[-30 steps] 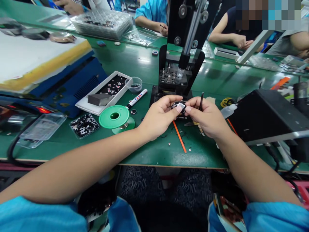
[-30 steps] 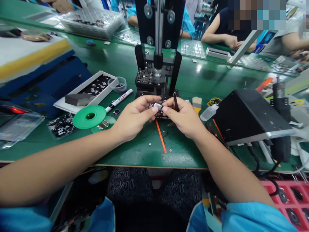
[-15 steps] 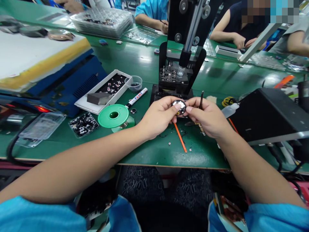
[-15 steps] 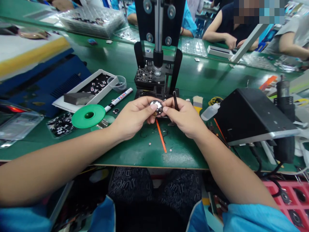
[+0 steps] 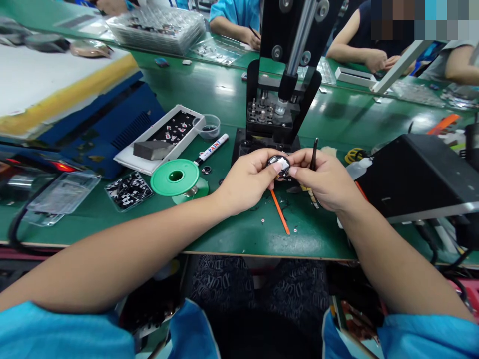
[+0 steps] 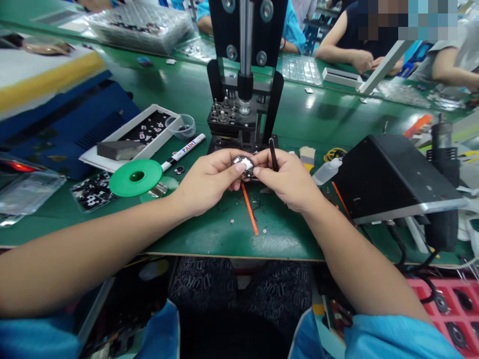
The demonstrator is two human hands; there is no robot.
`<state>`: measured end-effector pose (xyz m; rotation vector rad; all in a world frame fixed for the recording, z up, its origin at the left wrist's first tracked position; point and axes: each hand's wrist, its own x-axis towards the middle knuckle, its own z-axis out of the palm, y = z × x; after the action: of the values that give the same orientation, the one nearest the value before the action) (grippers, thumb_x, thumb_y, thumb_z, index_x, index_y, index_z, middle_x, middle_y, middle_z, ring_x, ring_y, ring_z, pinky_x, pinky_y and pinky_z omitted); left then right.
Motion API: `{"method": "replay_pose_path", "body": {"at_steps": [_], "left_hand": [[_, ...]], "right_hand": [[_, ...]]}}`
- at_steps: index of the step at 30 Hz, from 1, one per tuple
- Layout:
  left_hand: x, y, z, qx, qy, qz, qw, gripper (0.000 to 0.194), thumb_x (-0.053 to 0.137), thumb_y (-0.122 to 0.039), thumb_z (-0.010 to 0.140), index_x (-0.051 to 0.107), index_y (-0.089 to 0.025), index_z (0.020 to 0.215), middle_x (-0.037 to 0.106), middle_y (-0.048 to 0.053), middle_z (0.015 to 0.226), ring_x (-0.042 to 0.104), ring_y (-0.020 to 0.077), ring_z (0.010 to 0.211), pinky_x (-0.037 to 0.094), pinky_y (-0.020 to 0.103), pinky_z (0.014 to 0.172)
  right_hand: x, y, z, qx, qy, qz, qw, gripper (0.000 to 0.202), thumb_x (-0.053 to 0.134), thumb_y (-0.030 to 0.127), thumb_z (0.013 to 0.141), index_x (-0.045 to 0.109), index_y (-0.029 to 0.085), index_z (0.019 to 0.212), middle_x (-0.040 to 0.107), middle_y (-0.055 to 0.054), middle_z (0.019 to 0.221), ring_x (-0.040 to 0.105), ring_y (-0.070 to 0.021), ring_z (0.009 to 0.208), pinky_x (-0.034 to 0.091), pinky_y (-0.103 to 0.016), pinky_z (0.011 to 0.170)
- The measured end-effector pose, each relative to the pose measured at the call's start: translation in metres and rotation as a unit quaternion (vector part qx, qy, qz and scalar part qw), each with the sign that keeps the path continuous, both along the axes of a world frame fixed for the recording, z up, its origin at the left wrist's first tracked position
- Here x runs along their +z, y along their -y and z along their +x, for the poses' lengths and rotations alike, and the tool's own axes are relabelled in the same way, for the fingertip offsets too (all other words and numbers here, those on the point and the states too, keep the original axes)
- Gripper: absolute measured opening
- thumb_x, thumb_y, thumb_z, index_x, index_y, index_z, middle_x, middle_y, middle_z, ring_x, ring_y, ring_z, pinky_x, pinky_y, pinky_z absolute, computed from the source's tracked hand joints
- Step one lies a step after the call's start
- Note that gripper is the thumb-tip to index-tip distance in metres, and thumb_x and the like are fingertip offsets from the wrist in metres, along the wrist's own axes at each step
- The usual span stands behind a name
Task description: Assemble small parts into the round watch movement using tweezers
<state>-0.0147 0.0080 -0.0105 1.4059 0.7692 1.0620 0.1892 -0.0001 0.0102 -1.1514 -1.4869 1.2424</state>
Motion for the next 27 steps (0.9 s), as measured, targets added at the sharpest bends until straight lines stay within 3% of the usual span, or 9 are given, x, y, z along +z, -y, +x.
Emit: {"method": "replay_pose_path", "body": {"at_steps": [3,8,16,24,27], "left_hand": [[-0.001,0.000,-0.001,-0.003,-0.005,0.008,1.000,0.013,0.071,-0.018,0.107,0.078,-0.015,0.117,0.071,-0.002,0.083,0.060,0.0066,0.061,0.049,0.020,0.060],[0.000,0.001,-0.001,-0.005,-0.010,0.006,1.000,0.014,0.074,-0.024,0.105,0.081,-0.017,0.115,0.072,-0.001,0.084,0.057,0.0076,0.060,0.049,0.022,0.061],[0.001,0.003,-0.001,-0.001,-0.036,0.009,0.999,0.020,0.072,-0.023,0.106,0.083,-0.017,0.122,0.072,0.000,0.083,0.055,0.0086,0.061,0.048,0.023,0.062],[0.011,0.002,-0.003,-0.032,-0.026,0.033,0.999,0.021,0.069,-0.023,0.106,0.087,-0.017,0.116,0.075,0.002,0.087,0.060,0.0121,0.072,0.057,0.025,0.077],[0.012,0.001,-0.004,-0.038,-0.040,0.038,0.998,0.022,0.071,-0.026,0.104,0.088,-0.019,0.118,0.076,0.002,0.087,0.064,0.0147,0.078,0.059,0.027,0.081]], "right_hand": [[-0.001,-0.001,0.001,0.000,0.001,0.000,1.000,0.014,0.086,0.030,0.078,0.081,0.021,0.088,0.079,-0.001,0.084,0.063,-0.0139,0.073,0.043,-0.029,0.065],[-0.001,0.000,0.001,-0.018,0.005,0.014,1.000,0.012,0.084,0.033,0.082,0.082,0.022,0.086,0.067,0.002,0.072,0.053,-0.0128,0.067,0.040,-0.030,0.064],[0.000,0.000,0.000,-0.010,-0.004,0.003,1.000,0.014,0.085,0.030,0.076,0.080,0.022,0.086,0.062,0.004,0.070,0.048,-0.0113,0.065,0.035,-0.028,0.059],[0.004,0.001,0.001,-0.014,-0.021,-0.068,0.997,0.030,0.089,0.031,0.071,0.082,0.020,0.097,0.062,0.005,0.071,0.043,-0.0083,0.058,0.034,-0.024,0.052],[0.005,0.001,0.002,-0.018,-0.019,-0.068,0.997,0.024,0.088,0.031,0.071,0.081,0.020,0.092,0.059,0.006,0.064,0.043,-0.0081,0.056,0.033,-0.024,0.051]]}}
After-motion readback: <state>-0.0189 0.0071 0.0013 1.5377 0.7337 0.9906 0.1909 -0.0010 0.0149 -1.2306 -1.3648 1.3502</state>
